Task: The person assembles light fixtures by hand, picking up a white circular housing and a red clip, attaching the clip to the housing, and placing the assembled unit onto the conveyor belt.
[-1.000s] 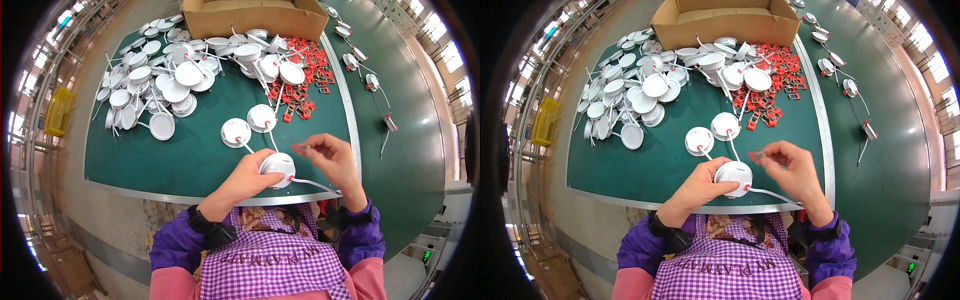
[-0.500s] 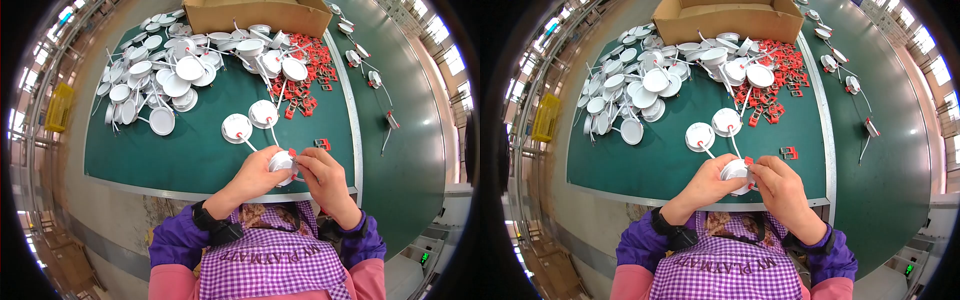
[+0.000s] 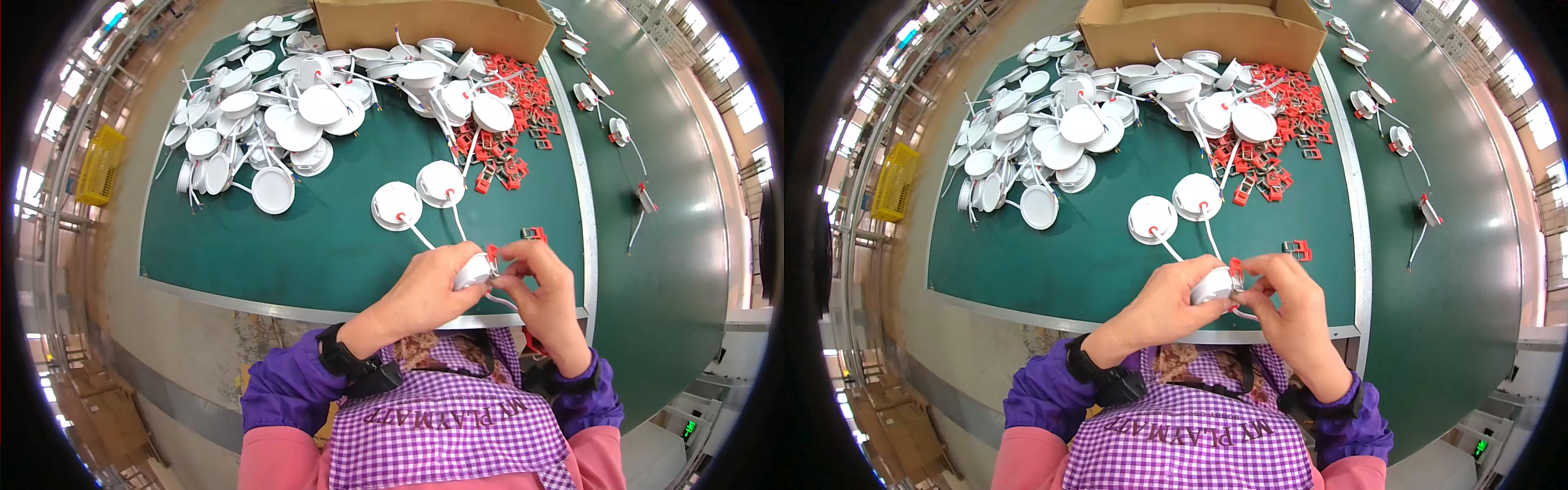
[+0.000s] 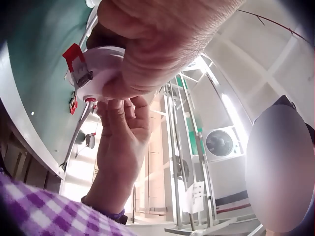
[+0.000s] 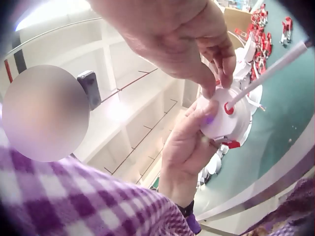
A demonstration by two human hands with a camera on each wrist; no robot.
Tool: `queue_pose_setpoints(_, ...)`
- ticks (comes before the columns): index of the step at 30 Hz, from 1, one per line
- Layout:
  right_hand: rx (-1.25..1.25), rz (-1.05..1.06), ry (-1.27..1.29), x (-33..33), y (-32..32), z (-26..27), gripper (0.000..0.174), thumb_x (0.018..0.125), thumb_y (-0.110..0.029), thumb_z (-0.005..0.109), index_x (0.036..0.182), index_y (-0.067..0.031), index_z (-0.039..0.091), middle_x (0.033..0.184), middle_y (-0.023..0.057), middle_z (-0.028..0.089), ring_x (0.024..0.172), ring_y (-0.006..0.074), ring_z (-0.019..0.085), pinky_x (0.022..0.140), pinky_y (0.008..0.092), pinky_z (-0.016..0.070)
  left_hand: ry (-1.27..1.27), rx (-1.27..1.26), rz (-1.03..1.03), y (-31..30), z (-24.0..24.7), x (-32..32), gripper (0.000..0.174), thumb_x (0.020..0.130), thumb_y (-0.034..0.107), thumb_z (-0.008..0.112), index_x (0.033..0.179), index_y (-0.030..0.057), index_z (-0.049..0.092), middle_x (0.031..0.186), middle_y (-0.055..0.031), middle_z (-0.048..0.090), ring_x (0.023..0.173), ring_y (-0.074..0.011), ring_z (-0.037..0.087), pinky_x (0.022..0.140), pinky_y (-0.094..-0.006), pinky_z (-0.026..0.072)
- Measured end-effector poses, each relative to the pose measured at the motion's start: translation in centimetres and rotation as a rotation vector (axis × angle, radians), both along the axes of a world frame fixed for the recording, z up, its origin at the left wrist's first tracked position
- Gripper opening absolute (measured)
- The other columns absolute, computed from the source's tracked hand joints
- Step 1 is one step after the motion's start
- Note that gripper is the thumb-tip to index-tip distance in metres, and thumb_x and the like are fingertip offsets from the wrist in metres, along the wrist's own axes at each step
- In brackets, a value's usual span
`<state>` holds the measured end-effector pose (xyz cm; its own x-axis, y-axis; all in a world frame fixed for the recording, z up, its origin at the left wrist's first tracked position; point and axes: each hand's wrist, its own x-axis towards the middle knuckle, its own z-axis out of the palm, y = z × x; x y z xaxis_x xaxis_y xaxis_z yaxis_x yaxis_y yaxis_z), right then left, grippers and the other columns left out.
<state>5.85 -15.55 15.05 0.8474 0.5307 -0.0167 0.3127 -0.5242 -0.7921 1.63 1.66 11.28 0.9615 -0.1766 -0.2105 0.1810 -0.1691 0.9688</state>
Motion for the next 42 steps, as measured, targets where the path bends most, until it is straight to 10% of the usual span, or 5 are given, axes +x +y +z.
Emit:
queue_pose_setpoints(17,-0.02,-0.068,0.532,2.3,-2.8,2.8,0.035,0.074,0.006,0.065,0.108,0.0048,0.057,0.092,0.0128,0.065,0.069,0.0142,0.066,0.058,0.0248,0.0512,0.029,-0.105,-0.161,-0.9,1.8,0.5,0.039,0.076,0.014,0.069,0.111,0.0034,0.057,0.093,-0.0104,0.063,0.084,-0.0179,0.06,0.069,-0.0313,0.0475)
queue_pose_setpoints(25,-0.427,-0.589,-0.064,11.1,-16.5,1.9,0.032,0.078,-0.003,0.062,0.109,0.0027,0.06,0.093,0.0102,0.065,0.069,0.0144,0.061,0.061,0.0258,0.0493,-0.221,0.54,0.196,8.0,-2.1,1.9,0.056,0.072,0.006,0.065,0.125,0.0029,0.047,0.12,-0.016,0.051,0.112,-0.026,0.048,0.093,-0.0347,0.0388)
queue_pose_setpoints(33,-0.286,-0.204,-0.142,5.7,-5.7,-2.7,0.008,0.076,-0.008,0.066,0.079,-0.0006,0.063,0.074,0.0123,0.058,0.06,0.0255,0.057,0.056,0.0334,0.0449,-0.231,0.731,0.156,7.6,-5.9,1.3,0.071,0.066,0.01,0.073,0.128,-0.0007,0.04,0.128,-0.0196,0.044,0.122,-0.0329,0.039,0.103,-0.0394,0.0315)
queue_pose_setpoints(40,-0.645,-0.132,-0.276,4.5,-2.8,-6.0,0.017,0.079,-0.017,0.062,0.078,-0.001,0.055,0.074,0.0152,0.058,0.07,0.0336,0.06,0.063,0.0427,0.0479,-0.067,0.295,0.391,7.6,-4.3,-1.1,0.063,0.065,0.002,0.073,0.119,0.0043,0.039,0.119,-0.0106,0.047,0.109,-0.0223,0.051,0.09,-0.0328,0.0438)
queue_pose_setpoints(42,-0.699,-0.087,-0.25,4.9,-3.0,-6.4,0.015,0.079,-0.013,0.06,0.08,-0.0002,0.053,0.075,0.0165,0.06,0.071,0.034,0.061,0.064,0.0432,0.0482,0.048,-0.381,0.47,7.8,-4.0,-1.8,0.065,0.065,-0.007,0.069,0.117,0.0054,0.031,0.113,-0.0115,0.047,0.106,-0.0192,0.051,0.088,-0.0332,0.0469)
